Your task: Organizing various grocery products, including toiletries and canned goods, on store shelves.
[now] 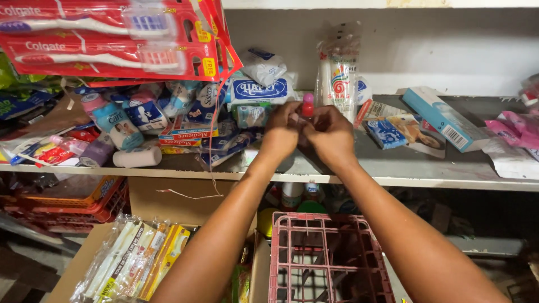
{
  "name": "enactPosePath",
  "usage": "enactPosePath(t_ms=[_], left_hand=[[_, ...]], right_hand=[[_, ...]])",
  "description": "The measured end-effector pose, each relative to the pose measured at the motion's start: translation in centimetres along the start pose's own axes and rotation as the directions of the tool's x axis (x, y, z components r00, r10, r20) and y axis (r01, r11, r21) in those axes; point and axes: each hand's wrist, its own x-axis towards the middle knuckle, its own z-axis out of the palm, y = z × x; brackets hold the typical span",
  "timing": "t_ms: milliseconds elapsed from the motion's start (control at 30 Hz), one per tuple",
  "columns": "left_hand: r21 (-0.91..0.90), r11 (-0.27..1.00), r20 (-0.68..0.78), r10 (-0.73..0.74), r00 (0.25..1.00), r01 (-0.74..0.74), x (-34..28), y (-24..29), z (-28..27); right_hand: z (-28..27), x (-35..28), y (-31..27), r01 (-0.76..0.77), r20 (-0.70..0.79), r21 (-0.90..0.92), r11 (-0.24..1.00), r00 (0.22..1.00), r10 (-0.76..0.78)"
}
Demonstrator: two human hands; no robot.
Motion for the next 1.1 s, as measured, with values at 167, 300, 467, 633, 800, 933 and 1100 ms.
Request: enactPosePath(t_ms=[167, 300, 467, 633, 800, 933, 1100], left_hand=[[0.621, 0.779, -0.139, 0.217, 0.966, -0.086, -0.7, 3.2, 0.9], [0.702, 0.688, -0.113, -0.145, 0.983, 0.182, 0.4, 3.7, 2.1], [0.711, 0.693, -0.036, -0.128, 0.991, 0.115, 2.0, -0.8, 1.4], [0.675, 0.733, 0.03, -0.138, 0.99, 0.082, 2.0, 0.3, 1.3], [0.59, 0.807, 0.01, -0.015, 1.0, 0.006, 2.2, -0.7, 1.8], [0.643, 0.763, 0.0, -0.091, 0.996, 0.07, 2.4, -1.8, 1.9], [0.643, 0.765, 0.013, -0.05, 0.999, 0.03, 2.6, -2.1, 1.3]], right_hand=[[-0.7, -0.2, -0.5, 0.095, -0.303, -0.16, 0.983, 0.943, -0.14], [-1.6, 0.2, 0.8, 0.223, -0.371, -0.255, 0.941, 0.876, -0.308], [-1.1, 0.3, 0.7, 0.1, -0.313, -0.14, 0.985, 0.939, -0.14], [-0.6, 0.4, -0.1, 0.127, -0.23, -0.268, 0.955, 0.954, -0.191], [-0.1, 0.3, -0.7, 0.001, -0.243, -0.355, 0.935, 0.966, -0.094], [-0.7, 0.2, 0.2, -0.048, -0.193, -0.377, 0.925, 0.981, -0.027], [-0.8, 0.6, 1.3, -0.023, -0.158, -0.533, 0.846, 0.985, -0.073]])
